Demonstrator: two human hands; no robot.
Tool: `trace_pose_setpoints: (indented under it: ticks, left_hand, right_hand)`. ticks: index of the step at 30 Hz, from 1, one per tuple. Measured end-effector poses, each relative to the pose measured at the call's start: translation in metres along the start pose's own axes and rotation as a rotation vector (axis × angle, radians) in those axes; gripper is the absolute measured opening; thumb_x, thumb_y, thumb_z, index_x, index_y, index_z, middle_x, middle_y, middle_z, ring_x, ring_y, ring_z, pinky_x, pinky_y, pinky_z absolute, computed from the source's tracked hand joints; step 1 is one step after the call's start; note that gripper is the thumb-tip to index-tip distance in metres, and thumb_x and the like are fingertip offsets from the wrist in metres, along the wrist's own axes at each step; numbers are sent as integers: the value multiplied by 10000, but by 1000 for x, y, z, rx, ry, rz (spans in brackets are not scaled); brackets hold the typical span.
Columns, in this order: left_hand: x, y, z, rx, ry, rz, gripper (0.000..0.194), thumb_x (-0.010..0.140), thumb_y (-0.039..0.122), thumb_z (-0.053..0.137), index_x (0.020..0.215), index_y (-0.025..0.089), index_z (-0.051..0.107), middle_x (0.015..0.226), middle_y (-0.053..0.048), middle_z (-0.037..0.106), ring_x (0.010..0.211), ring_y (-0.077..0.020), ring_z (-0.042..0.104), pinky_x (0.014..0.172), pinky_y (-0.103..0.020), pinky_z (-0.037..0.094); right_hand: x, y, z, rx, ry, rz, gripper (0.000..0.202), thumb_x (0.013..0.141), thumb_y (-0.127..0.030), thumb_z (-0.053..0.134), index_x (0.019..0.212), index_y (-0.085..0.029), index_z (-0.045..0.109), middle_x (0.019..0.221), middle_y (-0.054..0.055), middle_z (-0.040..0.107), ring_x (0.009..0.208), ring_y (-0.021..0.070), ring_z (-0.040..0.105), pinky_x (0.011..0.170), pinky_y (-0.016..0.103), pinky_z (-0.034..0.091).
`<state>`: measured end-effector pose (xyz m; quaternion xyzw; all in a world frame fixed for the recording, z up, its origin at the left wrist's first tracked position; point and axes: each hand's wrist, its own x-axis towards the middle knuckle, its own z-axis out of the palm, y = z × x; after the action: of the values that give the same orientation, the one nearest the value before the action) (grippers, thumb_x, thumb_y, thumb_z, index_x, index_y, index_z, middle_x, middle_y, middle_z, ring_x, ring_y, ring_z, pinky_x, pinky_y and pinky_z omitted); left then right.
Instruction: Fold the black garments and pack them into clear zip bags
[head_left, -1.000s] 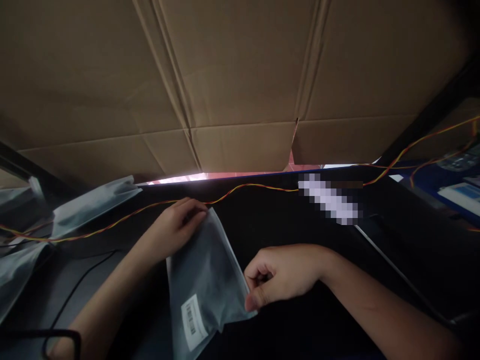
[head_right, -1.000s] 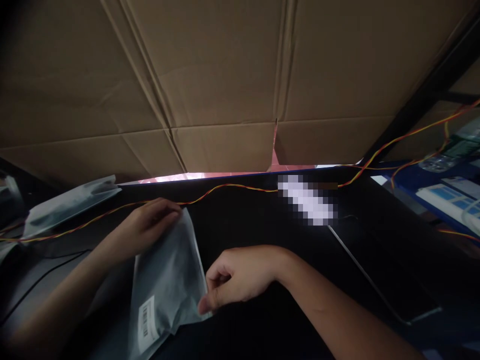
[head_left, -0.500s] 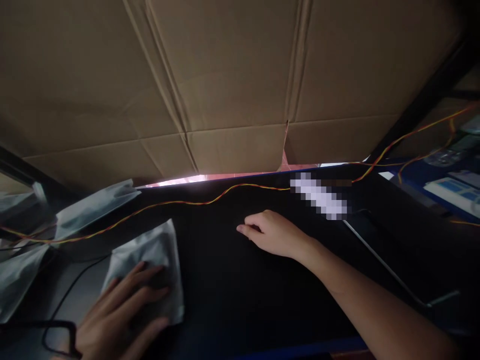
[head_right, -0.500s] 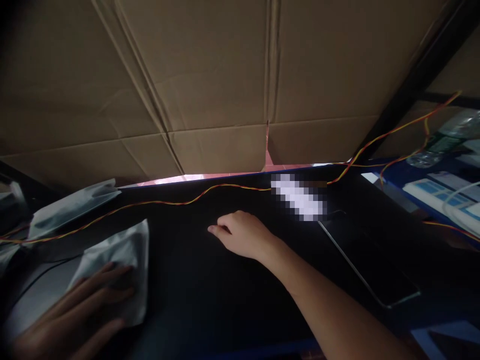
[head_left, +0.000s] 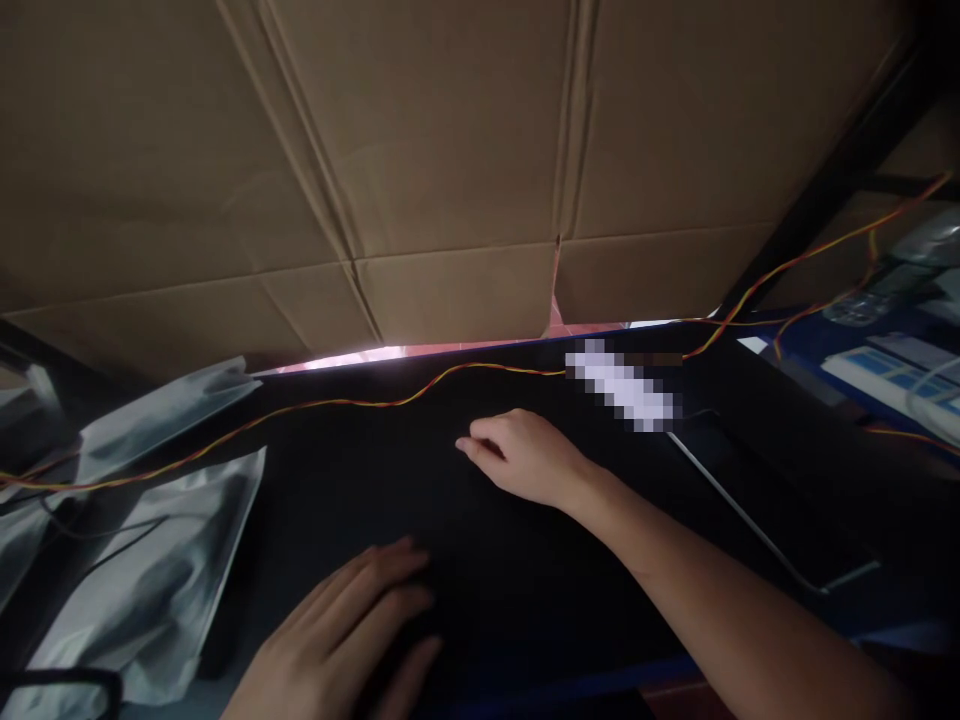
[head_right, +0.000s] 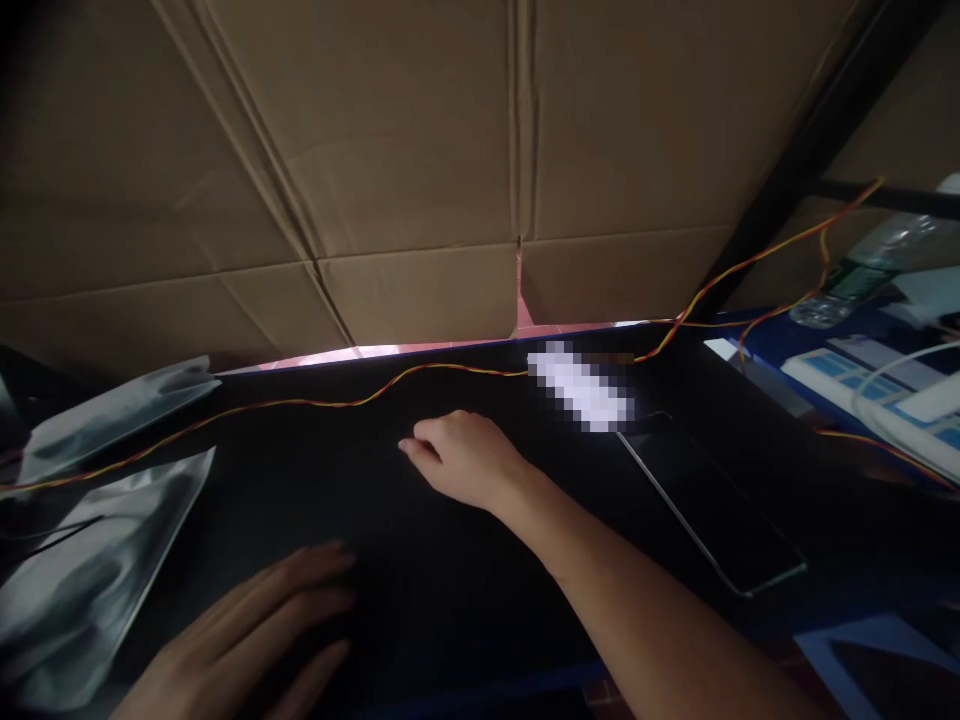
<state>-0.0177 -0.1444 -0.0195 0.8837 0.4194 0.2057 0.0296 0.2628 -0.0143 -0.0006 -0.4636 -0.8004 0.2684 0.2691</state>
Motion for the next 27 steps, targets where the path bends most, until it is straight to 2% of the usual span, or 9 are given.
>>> trace_pose_setpoints:
  ticks: [4,8,12,15,18,20,23,25,27]
  left_hand:
    - [91,-13,-3,72,-207,-37,545,1054,532,596,1492,210,638,1633,-154,571,1503,-403,553,1216,-613,515]
    - [143,-52,9,83,-330,-50,645,1118,555,463,1604,135,521,1735,-198,400,1646,-359,321,1325,-574,352]
    - [140,-63,38,88,-286,-73,722,1133,600,369,1693,145,371,1783,-175,285,1681,-396,144,1342,-673,225]
    - [132,-63,50,91,-246,-63,757,1125,643,340,1703,154,349,1788,-173,271,1677,-410,164,1335,-702,213]
    - [131,-64,47,87,-228,-10,727,1135,620,323,1690,154,376,1779,-175,298,1669,-409,215,1318,-697,276]
    - [132,-63,43,44,-269,67,712,1141,601,337,1704,164,337,1785,-154,294,1677,-380,203,1330,-672,273]
    - [131,-60,38,-8,-328,152,809,1117,659,382,1733,160,225,1797,-138,257,1686,-359,159,1353,-662,212]
    - [130,-58,38,-10,-329,150,858,1104,693,384,1737,147,195,1797,-149,242,1685,-367,160,1353,-669,199]
    - [129,-57,38,-8,-325,145,851,1106,694,372,1739,153,197,1798,-148,237,1684,-367,168,1354,-659,206]
  right_hand:
    - [8,11,10,47,174,103,432,1062,-364,526,658,-230,451,597,-34,472,569,124,383,605,334,256]
    - [12,25,17,138,229,136,409,1058,-384,525,683,-220,539,608,-28,523,568,130,435,575,312,300]
    - [6,29,16,220,190,98,364,1071,-416,522,766,-225,572,622,-42,543,563,132,493,540,285,367]
    - [4,26,13,208,193,42,322,1072,-387,543,793,-228,568,683,-36,555,615,137,515,598,293,430]
    - [4,23,10,11,151,-138,175,1043,-281,589,898,-212,659,874,20,677,815,181,629,810,355,537]
    - [3,25,9,-155,111,-203,169,1041,-284,609,1134,-198,720,1176,93,737,1097,250,675,1016,451,549]
    - [-1,31,11,-307,34,-139,537,1073,-433,585,1548,-183,569,1633,159,554,1536,351,472,1241,590,430]
    - [-4,36,13,-363,-33,-97,683,1102,-516,501,1672,-149,424,1756,165,394,1658,362,284,1319,628,316]
    - [-5,38,15,-390,-78,-81,725,1121,-544,435,1708,-126,357,1785,162,316,1682,347,213,1352,620,247]
